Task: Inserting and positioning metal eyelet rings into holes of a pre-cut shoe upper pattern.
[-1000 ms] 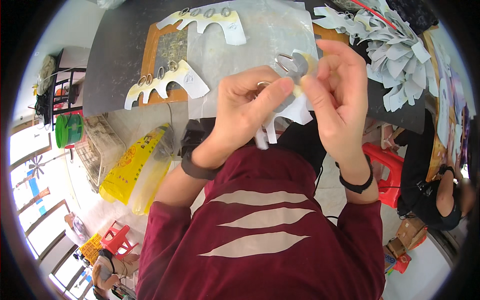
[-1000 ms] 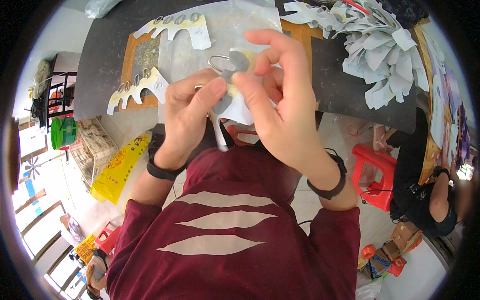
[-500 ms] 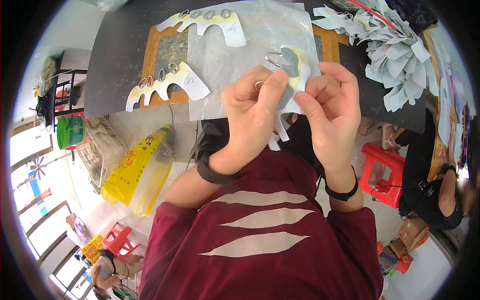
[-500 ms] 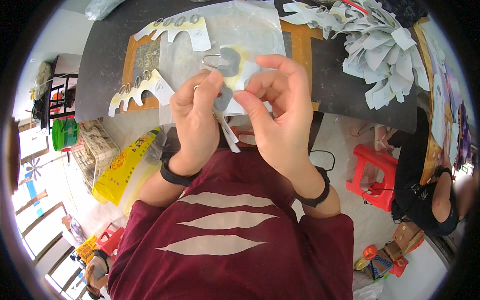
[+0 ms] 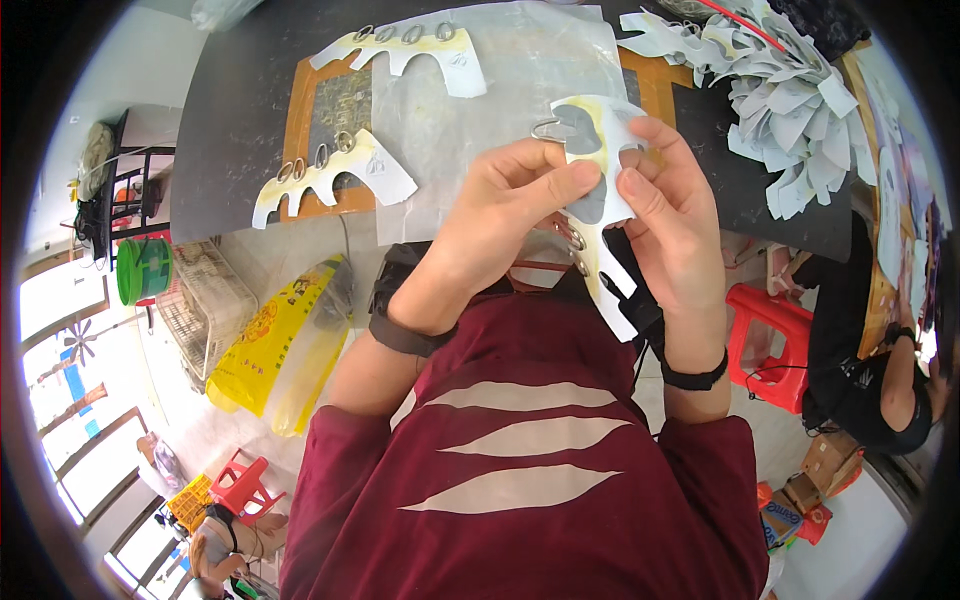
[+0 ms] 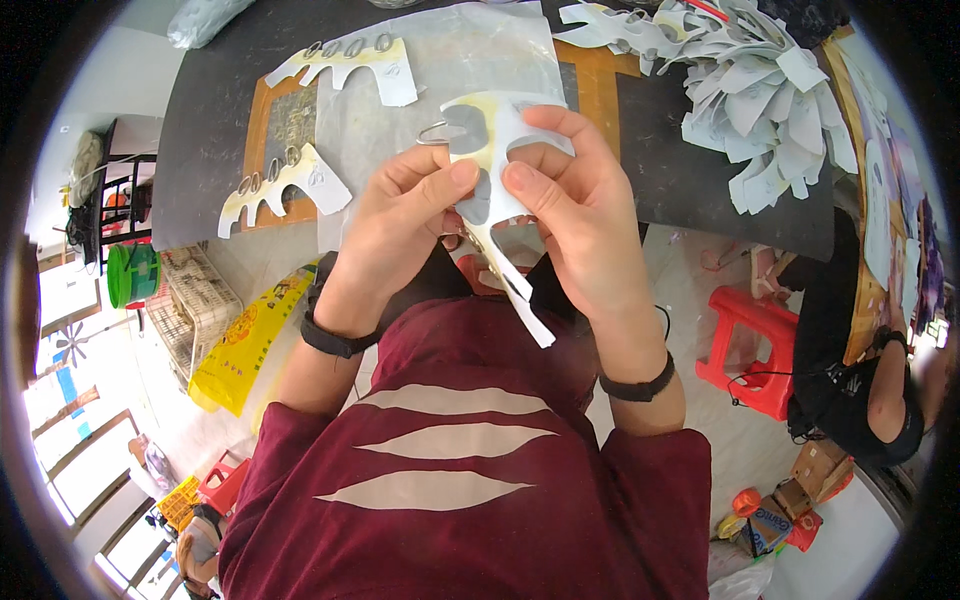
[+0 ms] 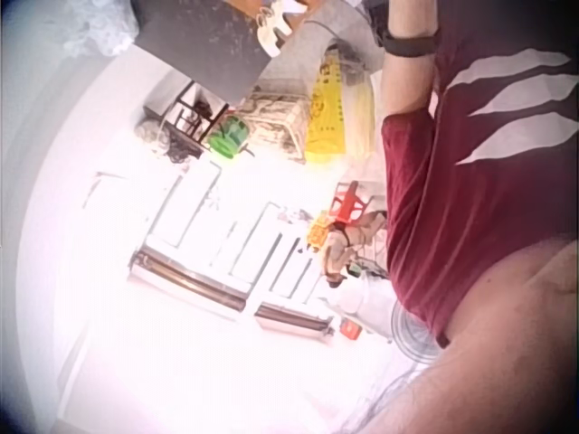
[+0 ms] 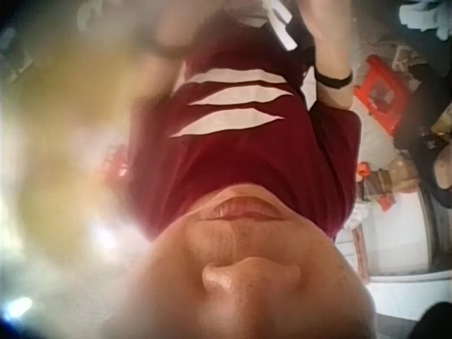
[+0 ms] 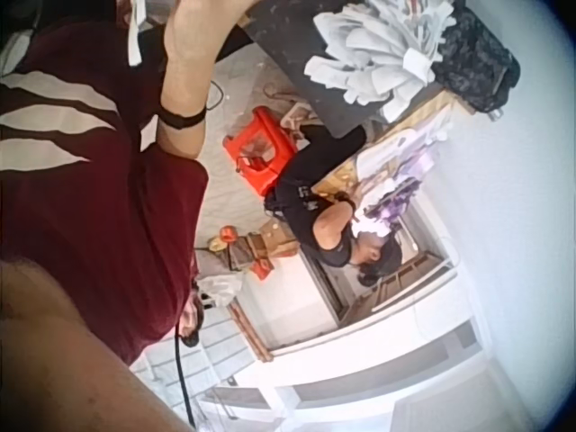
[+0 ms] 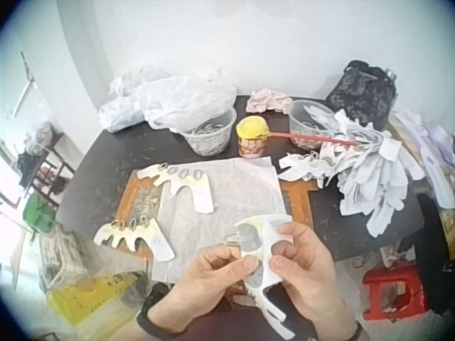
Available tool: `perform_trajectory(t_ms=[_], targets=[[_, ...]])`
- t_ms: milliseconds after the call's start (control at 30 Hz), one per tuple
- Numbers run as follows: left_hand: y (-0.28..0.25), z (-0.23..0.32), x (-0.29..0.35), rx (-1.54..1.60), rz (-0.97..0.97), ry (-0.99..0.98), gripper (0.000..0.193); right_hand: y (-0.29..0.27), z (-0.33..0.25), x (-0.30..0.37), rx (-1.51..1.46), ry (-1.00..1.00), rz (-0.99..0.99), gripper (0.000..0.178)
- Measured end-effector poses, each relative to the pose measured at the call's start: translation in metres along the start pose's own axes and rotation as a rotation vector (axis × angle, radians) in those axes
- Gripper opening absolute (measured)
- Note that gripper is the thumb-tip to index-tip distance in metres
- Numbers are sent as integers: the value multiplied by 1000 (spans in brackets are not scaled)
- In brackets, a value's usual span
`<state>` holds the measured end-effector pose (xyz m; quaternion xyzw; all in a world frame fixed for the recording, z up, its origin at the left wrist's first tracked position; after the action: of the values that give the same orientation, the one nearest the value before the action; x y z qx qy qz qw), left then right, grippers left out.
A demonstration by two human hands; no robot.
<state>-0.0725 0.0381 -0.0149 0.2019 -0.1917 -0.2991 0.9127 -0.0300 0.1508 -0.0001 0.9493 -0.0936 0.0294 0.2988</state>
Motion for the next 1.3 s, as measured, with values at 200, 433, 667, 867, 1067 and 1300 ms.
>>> perform_trajectory(t_ms=[200, 433, 667, 867, 1067, 1300], targets=[[-1, 5, 0, -10, 123, 152, 15, 0, 7, -2, 23, -26, -42, 39], [0, 3, -1, 75, 178, 148, 20, -2, 4, -2, 90, -56, -56, 39], [0, 3, 7, -120, 178, -16, 24, -19, 4, -3, 92, -35, 87, 37], [1, 13, 11, -326, 252, 218, 20, 0, -47, 23, 1006, -758, 192, 36], [10, 20, 18, -424, 258, 278, 17, 14, -46, 18, 958, -676, 82, 39], [15, 25, 22, -574, 264, 448, 16, 16, -46, 19, 894, -579, 68, 44]])
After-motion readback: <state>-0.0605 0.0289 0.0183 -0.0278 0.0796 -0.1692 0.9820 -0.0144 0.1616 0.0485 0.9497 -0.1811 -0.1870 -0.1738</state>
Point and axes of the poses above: each hand's wrist, its own x-axis away from the middle knuckle, its own y-axis out of the palm, z = x × y, the point moved 7 cm from there along -x, towards the middle knuckle, and after that the axes turned 1 degree about -y, right-handed, at the moved point
